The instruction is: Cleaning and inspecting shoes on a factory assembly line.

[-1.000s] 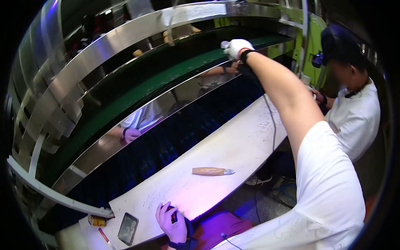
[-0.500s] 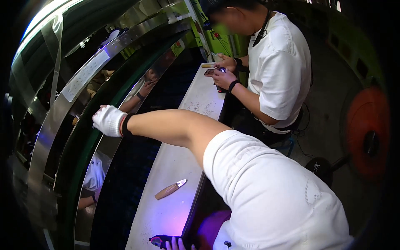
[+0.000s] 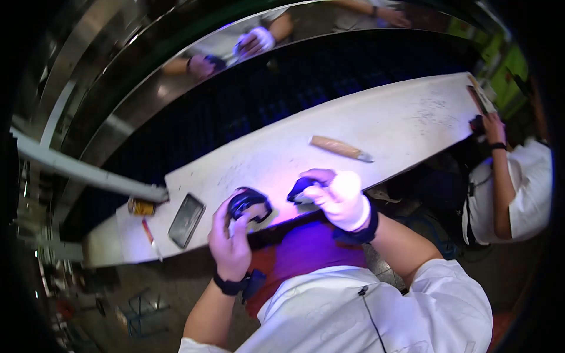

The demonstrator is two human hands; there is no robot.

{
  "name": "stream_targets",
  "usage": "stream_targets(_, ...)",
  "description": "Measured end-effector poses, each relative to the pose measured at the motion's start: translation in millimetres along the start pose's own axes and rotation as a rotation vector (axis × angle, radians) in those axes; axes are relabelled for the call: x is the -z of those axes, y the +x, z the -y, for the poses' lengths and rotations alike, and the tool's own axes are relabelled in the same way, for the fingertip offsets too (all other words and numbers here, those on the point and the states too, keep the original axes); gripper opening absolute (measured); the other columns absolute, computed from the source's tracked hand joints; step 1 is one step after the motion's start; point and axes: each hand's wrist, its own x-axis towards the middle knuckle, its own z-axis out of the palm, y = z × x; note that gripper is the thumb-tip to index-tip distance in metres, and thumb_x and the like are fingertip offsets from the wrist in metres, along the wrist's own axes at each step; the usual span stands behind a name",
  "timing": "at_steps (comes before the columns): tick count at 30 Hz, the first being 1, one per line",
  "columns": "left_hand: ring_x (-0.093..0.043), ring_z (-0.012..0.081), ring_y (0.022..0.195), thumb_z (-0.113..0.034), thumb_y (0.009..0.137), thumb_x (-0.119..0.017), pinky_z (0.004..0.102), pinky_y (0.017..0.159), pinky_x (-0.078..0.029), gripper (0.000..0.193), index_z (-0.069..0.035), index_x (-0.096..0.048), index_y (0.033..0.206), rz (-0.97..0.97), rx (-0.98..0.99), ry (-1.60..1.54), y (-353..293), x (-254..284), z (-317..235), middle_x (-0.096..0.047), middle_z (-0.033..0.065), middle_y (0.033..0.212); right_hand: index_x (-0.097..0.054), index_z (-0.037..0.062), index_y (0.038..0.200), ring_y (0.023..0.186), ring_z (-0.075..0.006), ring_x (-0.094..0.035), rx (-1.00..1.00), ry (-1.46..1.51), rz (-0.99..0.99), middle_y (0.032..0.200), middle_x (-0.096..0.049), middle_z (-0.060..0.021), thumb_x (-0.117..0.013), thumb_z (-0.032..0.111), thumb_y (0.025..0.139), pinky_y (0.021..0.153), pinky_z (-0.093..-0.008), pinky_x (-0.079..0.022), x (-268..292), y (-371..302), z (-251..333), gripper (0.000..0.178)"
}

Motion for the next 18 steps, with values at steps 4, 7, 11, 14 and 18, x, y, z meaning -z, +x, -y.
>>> stream_targets(4,-0.064,0.0434,0.134,-0.008,0.104,-0.065,0.0453,0.115,-0.049,0.039,0.003,-0.059,0.141,-0.048,-0.064,0.083,-13,-2,12,-0.067,0.0284,0.139,-0.061,-0.0010,0.116,0.103,-0.0306,-0.076,-0.367,0.454,-0.060,0.107,-0.076,-0.0219,-0.075,0.023,0.102,0.097,-0.0448,-0.059,-29,2,-6,0.032)
stream_targets(7,-0.064,0.0404,0.134,-0.001,0.104,-0.066,0.0473,0.115,-0.048,0.033,0.002,-0.050,0.133,-0.115,-0.141,-0.137,-20,-11,27,-0.065,0.0295,0.139,-0.060,0.0045,0.104,0.115,-0.0374,-0.072,-0.467,0.569,-0.067,0.108,-0.076,-0.0217,-0.082,0.024,0.096,0.102,-0.0500,-0.056,-35,-3,-14,0.030)
stream_targets(11,-0.068,0.0482,0.127,0.005,0.093,-0.074,0.0577,0.117,-0.048,0.026,-0.001,-0.057,0.111,-0.065,-0.292,0.008,-21,-9,23,-0.070,0.0294,0.132,-0.061,0.0025,0.095,0.134,-0.0370,-0.062,-0.179,0.526,0.176,0.150,-0.056,-0.0302,-0.084,0.006,0.090,0.104,-0.0475,-0.057,-59,-5,18,0.024)
stream_targets(14,-0.067,0.0455,0.130,0.006,0.092,-0.075,0.0549,0.116,-0.049,0.021,-0.001,-0.063,0.108,-0.059,-0.207,0.014,-33,3,21,-0.071,0.0297,0.133,-0.059,0.0017,0.095,0.128,-0.0317,-0.065,-0.407,0.800,0.151,0.149,-0.057,-0.0299,-0.081,0.004,0.092,0.093,-0.0402,-0.063,-79,-7,20,0.022)
stream_targets(18,-0.062,0.0443,0.137,0.002,0.098,-0.072,0.0527,0.119,-0.046,0.019,0.002,-0.062,0.114,-0.017,-0.193,-0.099,-44,0,22,-0.065,0.0357,0.140,-0.057,0.0017,0.097,0.132,-0.0336,-0.064,-0.225,0.687,0.068,0.144,-0.062,-0.0297,-0.081,0.008,0.094,0.102,-0.0432,-0.059,-90,-19,9,0.025)
